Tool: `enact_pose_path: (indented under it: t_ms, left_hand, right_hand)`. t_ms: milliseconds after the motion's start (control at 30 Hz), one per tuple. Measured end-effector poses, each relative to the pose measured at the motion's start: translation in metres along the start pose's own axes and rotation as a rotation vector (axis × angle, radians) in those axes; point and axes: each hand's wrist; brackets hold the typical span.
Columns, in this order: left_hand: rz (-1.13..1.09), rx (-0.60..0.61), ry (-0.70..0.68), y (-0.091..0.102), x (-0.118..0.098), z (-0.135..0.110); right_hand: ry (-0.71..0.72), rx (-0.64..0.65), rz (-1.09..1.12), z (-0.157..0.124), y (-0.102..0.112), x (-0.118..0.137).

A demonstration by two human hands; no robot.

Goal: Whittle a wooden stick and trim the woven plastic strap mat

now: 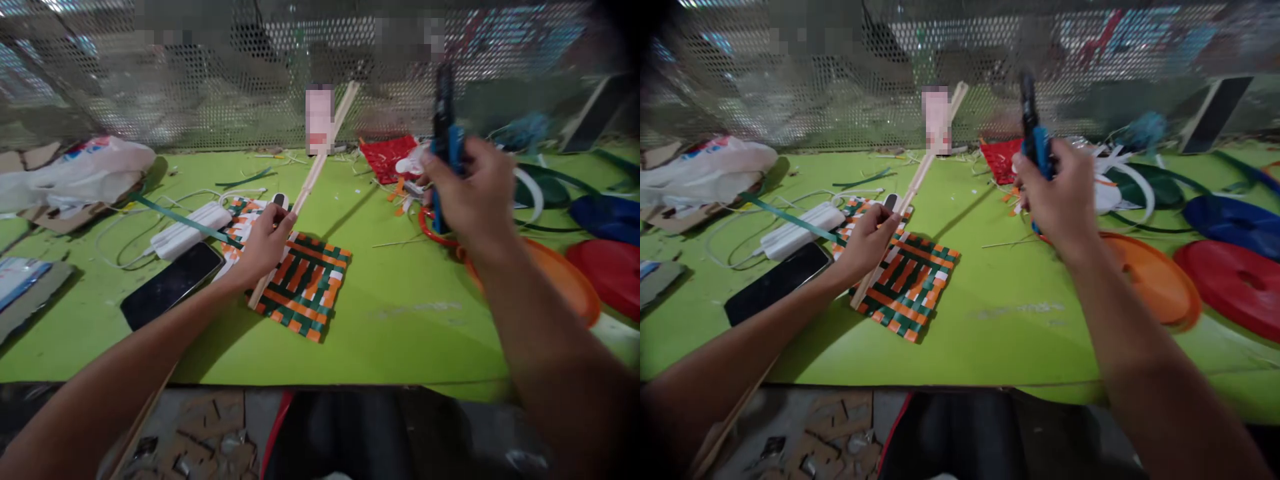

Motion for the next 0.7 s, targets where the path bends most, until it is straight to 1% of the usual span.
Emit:
enact_pose_path:
  t_ms: [33, 67, 100, 133, 200, 267, 333, 400, 467, 533, 567, 633, 700]
  left_hand:
    - [-0.02, 0.009, 0.011, -0.001, 0.001, -0.001]
    - [-0.034, 0.017, 0.023, -0.002, 0.002, -0.002]
    - [-0.045, 0.026, 0.036, -0.003, 0.001, -0.004]
    - [-0.055, 0.034, 0.049, -0.004, 0.001, -0.005]
    - [-0.07, 0.059, 0.079, -0.005, 0.0, -0.007]
    - [-0.059, 0.084, 0.106, -0.006, -0.002, -0.009]
    - [-0.037, 0.104, 0.131, -0.007, -0.002, -0.009]
    - [-0.029, 0.118, 0.162, -0.008, -0.002, -0.009]
    - [-0.043, 0.135, 0.204, -0.009, -0.001, -0.009]
    - [-0.055, 0.152, 0.233, -0.01, 0.0, -0.009]
    - [-0.057, 0.157, 0.242, -0.01, 0.0, -0.009]
    - [-0.062, 0.152, 0.256, -0.011, 0.0, -0.009]
    - [-0.094, 0.119, 0.277, -0.011, -0.002, -0.009]
  right_hand:
    - [-0.087, -0.014, 0.167, 0.0, 0.004, 0.004]
    - [-0.152, -0.007, 0.282, -0.001, 0.008, 0.008]
    - [-0.2, 0.036, 0.381, -0.001, 0.011, 0.011]
    - [-0.242, 0.088, 0.465, -0.002, 0.013, 0.014]
    - [-0.303, 0.239, 0.582, -0.003, 0.014, 0.015]
    - [-0.332, 0.376, 0.605, -0.005, 0.011, 0.012]
    - [-0.305, 0.497, 0.546, -0.006, 0.005, 0.007]
    - [-0.239, 0.608, 0.488, -0.007, -0.002, 0.002]
    - [-0.173, 0.694, 0.476, -0.009, -0.007, -0.002]
    - [-0.113, 0.777, 0.483, -0.009, -0.008, -0.005]
    - [-0.085, 0.843, 0.486, -0.009, -0.006, -0.006]
    - [-0.035, 1.036, 0.471, -0.009, 0.001, -0.009]
    - [0.009, 1.27, 0.414, -0.01, 0.009, -0.01]
Point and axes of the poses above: each hand's wrist, its own z-axis towards the middle knuckle, its own y-axis out of the back of the hand, x = y × z, and after that the axes turned 11 degrees about -z, right-handed
